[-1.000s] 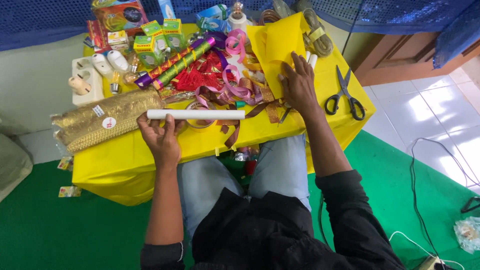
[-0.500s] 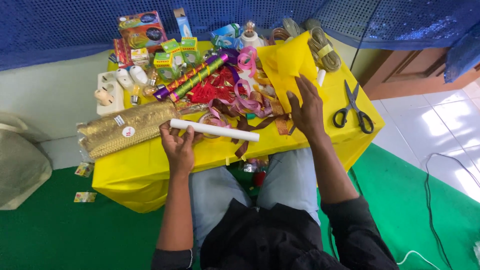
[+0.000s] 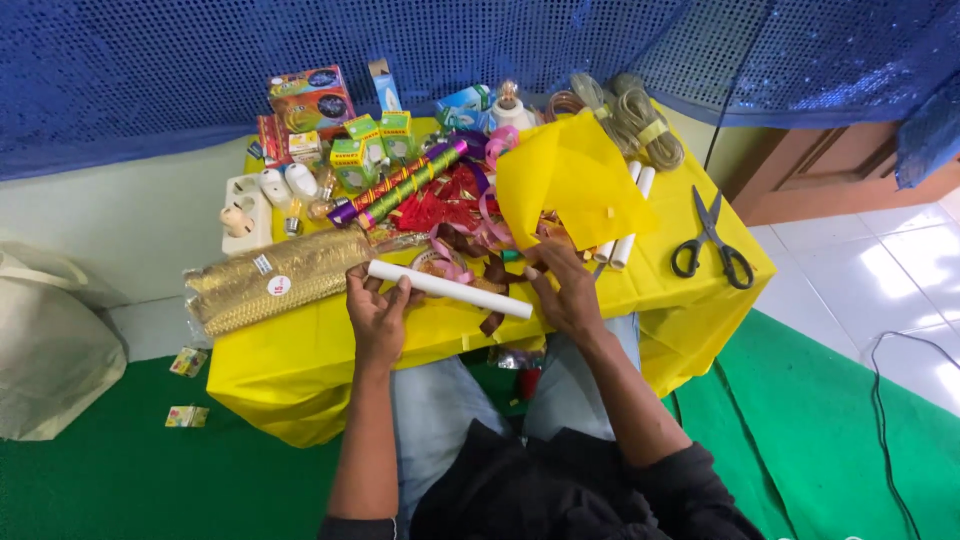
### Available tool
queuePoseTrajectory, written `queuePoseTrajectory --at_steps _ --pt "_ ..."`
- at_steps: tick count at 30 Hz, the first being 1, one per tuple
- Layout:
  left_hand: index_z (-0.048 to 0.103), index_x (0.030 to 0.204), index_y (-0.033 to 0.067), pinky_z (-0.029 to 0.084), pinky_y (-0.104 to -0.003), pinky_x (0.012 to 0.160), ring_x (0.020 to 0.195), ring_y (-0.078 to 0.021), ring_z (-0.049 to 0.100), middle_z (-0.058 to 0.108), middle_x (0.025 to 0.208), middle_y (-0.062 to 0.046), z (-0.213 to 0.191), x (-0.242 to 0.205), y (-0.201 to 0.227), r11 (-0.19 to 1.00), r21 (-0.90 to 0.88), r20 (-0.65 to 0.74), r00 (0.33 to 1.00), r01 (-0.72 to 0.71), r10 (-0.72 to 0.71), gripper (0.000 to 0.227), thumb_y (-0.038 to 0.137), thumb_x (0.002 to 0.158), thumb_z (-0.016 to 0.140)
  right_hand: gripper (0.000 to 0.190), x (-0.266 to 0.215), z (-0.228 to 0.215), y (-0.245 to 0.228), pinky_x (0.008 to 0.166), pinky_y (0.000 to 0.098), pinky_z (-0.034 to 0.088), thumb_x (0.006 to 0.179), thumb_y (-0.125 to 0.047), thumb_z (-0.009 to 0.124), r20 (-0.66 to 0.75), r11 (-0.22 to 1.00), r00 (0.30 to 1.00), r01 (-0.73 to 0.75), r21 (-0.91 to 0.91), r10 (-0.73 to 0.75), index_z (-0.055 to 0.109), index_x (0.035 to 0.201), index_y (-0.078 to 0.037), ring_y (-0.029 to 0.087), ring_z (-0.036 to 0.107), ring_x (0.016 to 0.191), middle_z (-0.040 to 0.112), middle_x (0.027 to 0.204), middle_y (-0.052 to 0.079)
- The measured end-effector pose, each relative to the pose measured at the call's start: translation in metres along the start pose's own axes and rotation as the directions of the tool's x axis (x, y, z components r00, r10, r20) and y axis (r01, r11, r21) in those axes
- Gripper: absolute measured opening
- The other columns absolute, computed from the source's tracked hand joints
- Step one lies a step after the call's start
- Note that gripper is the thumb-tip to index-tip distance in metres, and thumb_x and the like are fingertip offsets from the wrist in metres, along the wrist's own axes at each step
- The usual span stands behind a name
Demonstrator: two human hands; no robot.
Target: A person is wrapping a cylindrical tube with yellow paper and decorating it with ribbons, likely as part of a decorative paper bag or gift assembly.
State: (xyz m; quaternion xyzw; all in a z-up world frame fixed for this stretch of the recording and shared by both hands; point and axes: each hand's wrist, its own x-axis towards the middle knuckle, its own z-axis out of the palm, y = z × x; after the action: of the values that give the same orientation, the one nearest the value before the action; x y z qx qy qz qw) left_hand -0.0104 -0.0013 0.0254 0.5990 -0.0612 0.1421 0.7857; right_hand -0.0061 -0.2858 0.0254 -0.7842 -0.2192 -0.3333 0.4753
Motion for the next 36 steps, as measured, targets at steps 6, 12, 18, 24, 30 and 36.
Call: queuePoseTrajectory --at_steps 6,12,18,24,30,36 --pt "0.033 0.125 0.0062 0.068 -0.03 0.078 0.09 -0.0234 0.075 0.06 0.116 -0.017 0.002 -0.001 0.004 1.0 -0.008 0.02 1.0 0.011 -0.011 0.049 0.014 0.095 0.071 0.023 0.0 -0.002 -0.003 0.088 0.0447 0.06 0.096 -0.012 0.072 -0.012 1.0 1.0 -0.011 0.024 0.012 0.075 0.116 0.0 0.036 0.074 0.098 0.072 0.11 0.017" --pt "0.033 0.127 0.0036 0.068 -0.032 0.076 0.09 -0.0273 0.075 0.06 0.115 -0.021 0.005 -0.002 0.009 0.999 0.018 0.036 0.999 0.041 -0.041 0.052 0.013 0.093 0.07 0.025 -0.008 0.003 0.005 0.091 0.0488 0.058 0.095 -0.013 0.072 -0.028 0.999 0.999 0.032 -0.028 -0.033 0.075 0.114 0.003 0.044 0.07 0.107 0.071 0.115 0.023" --pt "0.033 0.126 0.0048 0.068 -0.034 0.078 0.092 -0.0276 0.075 0.06 0.116 -0.02 0.0 0.0 -0.002 0.998 0.036 0.048 0.998 0.044 -0.046 0.048 0.012 0.094 0.069 0.028 -0.01 0.007 0.0 0.092 0.051 0.058 0.094 -0.013 0.074 -0.021 0.996 0.999 0.037 -0.075 -0.039 0.074 0.116 0.005 0.046 0.07 0.108 0.07 0.114 0.026" --pt "0.033 0.125 0.0045 0.068 -0.031 0.077 0.092 -0.0261 0.075 0.061 0.117 -0.02 0.003 -0.001 0.003 0.999 -0.001 0.055 0.997 0.05 -0.05 0.047 0.009 0.094 0.069 0.029 -0.012 0.01 0.009 0.092 0.0487 0.058 0.092 -0.014 0.076 -0.02 0.992 0.996 0.082 -0.099 -0.084 0.075 0.115 0.005 0.046 0.07 0.109 0.071 0.116 0.025" --pt "0.034 0.126 0.0039 0.068 -0.032 0.076 0.091 -0.0258 0.075 0.061 0.116 -0.021 0.0 0.001 -0.001 0.999 0.003 0.052 0.998 0.04 -0.04 0.047 0.01 0.094 0.069 0.031 -0.01 0.006 0.004 0.09 0.0499 0.059 0.093 -0.016 0.076 0.002 0.992 0.997 0.081 -0.094 -0.081 0.074 0.114 0.007 0.046 0.071 0.106 0.072 0.113 0.027" --pt "0.031 0.131 0.0038 0.067 -0.033 0.074 0.089 -0.0258 0.075 0.059 0.117 -0.022 0.0 0.0 0.003 0.998 -0.034 0.005 0.998 0.058 -0.057 0.049 0.008 0.096 0.066 0.032 -0.013 0.01 0.008 0.088 0.0502 0.059 0.092 -0.015 0.077 0.006 0.993 0.998 0.062 -0.104 -0.062 0.074 0.114 0.008 0.047 0.071 0.105 0.073 0.11 0.026"
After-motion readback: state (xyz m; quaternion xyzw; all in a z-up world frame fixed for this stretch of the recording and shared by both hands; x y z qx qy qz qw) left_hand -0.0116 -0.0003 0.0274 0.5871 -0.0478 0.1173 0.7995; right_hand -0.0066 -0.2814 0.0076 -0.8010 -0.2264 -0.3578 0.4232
